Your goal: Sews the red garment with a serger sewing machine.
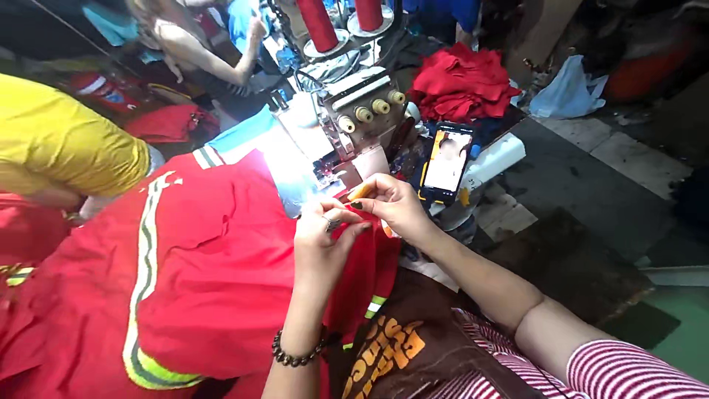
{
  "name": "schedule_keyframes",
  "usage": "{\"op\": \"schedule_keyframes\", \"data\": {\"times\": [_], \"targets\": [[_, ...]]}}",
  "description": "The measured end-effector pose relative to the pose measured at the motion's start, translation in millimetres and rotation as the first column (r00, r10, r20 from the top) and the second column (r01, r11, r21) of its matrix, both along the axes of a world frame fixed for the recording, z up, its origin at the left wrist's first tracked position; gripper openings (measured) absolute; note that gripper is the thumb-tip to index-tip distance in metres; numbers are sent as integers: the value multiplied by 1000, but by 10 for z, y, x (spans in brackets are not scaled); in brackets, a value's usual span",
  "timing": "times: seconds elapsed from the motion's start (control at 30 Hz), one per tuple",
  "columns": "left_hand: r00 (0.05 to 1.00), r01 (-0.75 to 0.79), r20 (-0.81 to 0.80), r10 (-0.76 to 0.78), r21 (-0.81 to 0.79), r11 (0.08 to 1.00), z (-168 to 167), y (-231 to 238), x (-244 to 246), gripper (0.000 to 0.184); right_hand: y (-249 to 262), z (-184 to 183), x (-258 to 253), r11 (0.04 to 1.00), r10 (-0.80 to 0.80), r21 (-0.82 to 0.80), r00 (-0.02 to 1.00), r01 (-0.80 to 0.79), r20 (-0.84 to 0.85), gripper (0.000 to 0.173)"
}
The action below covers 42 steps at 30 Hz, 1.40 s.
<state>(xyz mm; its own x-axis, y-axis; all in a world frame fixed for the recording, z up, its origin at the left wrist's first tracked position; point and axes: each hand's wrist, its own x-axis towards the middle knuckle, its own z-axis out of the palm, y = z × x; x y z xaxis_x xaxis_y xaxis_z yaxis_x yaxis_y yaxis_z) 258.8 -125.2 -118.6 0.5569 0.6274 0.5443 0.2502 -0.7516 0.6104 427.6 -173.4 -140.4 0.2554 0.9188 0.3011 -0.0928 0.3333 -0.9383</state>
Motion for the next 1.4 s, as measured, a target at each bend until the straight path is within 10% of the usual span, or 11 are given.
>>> {"op": "schedule_keyframes", "data": {"times": [0.43, 0.63, 0.83, 0.97, 1.23, 1.4], "targets": [[991, 50, 135, -12, -277, 960, 135, 358, -125, 21, -155, -284, -204, 916, -374, 287, 856, 280, 358, 35], [988, 31, 151, 20, -329, 944, 139, 374, -88, 23, -418, -737, -446, 965, 50, -251, 882, 79, 469, 59], [979, -5, 194, 61, -278, 961, 142, 449, -144, 17, -324, -703, -425, 909, 292, -300, 956, -288, -35, 42], [956, -16, 275, 102, -299, 954, 290, 475, -252, 27, -472, -341, -299, 678, 613, -88, 627, -730, -480, 31], [925, -30, 347, 152, -333, 942, 346, 476, -242, 49, -105, -809, -98, 921, 309, -193, 936, -338, -166, 21], [944, 9, 323, 75, -250, 968, 406, 424, -247, 44, 97, -569, -117, 985, 74, 128, 960, -112, 271, 30]]}}
